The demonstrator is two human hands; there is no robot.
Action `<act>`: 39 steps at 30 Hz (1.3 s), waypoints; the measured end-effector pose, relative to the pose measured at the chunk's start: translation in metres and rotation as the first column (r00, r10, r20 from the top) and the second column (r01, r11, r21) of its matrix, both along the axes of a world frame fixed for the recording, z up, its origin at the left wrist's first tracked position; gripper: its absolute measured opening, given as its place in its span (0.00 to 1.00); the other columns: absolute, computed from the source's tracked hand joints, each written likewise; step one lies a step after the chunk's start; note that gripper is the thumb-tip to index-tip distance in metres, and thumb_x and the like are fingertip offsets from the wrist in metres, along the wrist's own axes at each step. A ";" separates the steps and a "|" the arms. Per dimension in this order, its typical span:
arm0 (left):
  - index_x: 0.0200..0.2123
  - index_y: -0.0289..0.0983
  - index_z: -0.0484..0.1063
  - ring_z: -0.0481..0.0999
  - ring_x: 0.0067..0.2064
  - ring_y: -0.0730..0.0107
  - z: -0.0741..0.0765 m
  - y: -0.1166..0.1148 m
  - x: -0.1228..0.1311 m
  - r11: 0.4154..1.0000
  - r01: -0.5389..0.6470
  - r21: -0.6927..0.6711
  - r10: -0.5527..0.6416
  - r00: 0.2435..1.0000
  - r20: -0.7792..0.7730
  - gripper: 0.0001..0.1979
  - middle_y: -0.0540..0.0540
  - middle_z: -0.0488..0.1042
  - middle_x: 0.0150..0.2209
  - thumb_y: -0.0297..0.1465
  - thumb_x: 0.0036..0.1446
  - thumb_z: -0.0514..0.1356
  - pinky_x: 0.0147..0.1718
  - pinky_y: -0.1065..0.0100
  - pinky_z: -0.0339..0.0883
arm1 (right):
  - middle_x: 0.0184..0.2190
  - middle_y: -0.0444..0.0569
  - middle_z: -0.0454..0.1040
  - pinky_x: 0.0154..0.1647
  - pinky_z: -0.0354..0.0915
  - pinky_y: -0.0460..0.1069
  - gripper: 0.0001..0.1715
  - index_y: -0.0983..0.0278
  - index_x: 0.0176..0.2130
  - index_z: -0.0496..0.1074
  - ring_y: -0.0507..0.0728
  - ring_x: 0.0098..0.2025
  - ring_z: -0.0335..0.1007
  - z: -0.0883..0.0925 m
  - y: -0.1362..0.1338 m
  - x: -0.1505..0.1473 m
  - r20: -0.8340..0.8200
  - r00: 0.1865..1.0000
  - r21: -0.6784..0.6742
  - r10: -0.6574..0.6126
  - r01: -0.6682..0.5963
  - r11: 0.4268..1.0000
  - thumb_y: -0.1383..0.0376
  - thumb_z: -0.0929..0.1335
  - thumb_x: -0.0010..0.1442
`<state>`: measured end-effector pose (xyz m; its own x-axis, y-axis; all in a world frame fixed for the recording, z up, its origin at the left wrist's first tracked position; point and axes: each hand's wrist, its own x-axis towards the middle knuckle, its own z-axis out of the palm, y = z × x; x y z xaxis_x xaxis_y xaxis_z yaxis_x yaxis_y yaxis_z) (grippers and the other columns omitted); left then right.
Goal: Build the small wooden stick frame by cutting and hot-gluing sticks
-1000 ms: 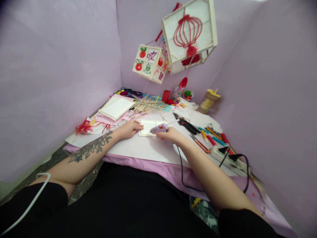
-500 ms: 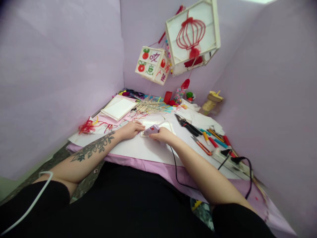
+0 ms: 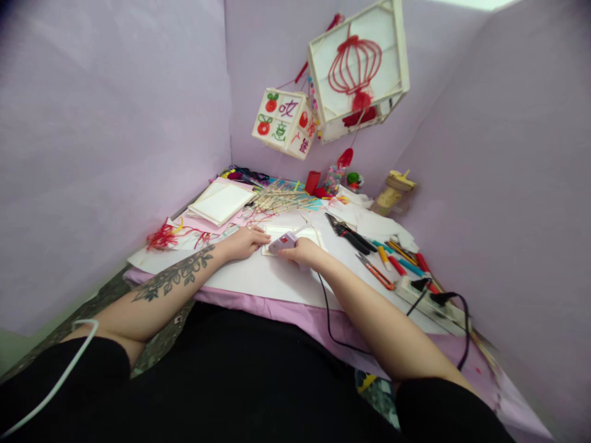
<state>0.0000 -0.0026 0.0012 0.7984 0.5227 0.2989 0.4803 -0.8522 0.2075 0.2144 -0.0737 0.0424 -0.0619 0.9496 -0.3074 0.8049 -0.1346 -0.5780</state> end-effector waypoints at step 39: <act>0.44 0.39 0.78 0.74 0.51 0.66 -0.002 0.002 0.002 1.000 0.005 -0.021 -0.005 1.000 0.030 0.19 0.45 0.77 0.48 0.20 0.55 0.52 0.56 0.62 0.61 | 0.27 0.51 0.75 0.22 0.60 0.45 0.21 0.67 0.31 0.74 0.54 0.27 0.69 0.013 -0.014 0.052 0.123 0.980 -0.053 -0.155 0.163 0.985 0.51 0.70 0.51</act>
<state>0.0022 -0.0003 -0.0010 0.7918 0.5254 0.3113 0.4695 -0.8497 0.2400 0.2659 -0.0880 0.0552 0.1286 0.9231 -0.3624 0.8322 -0.2992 -0.4669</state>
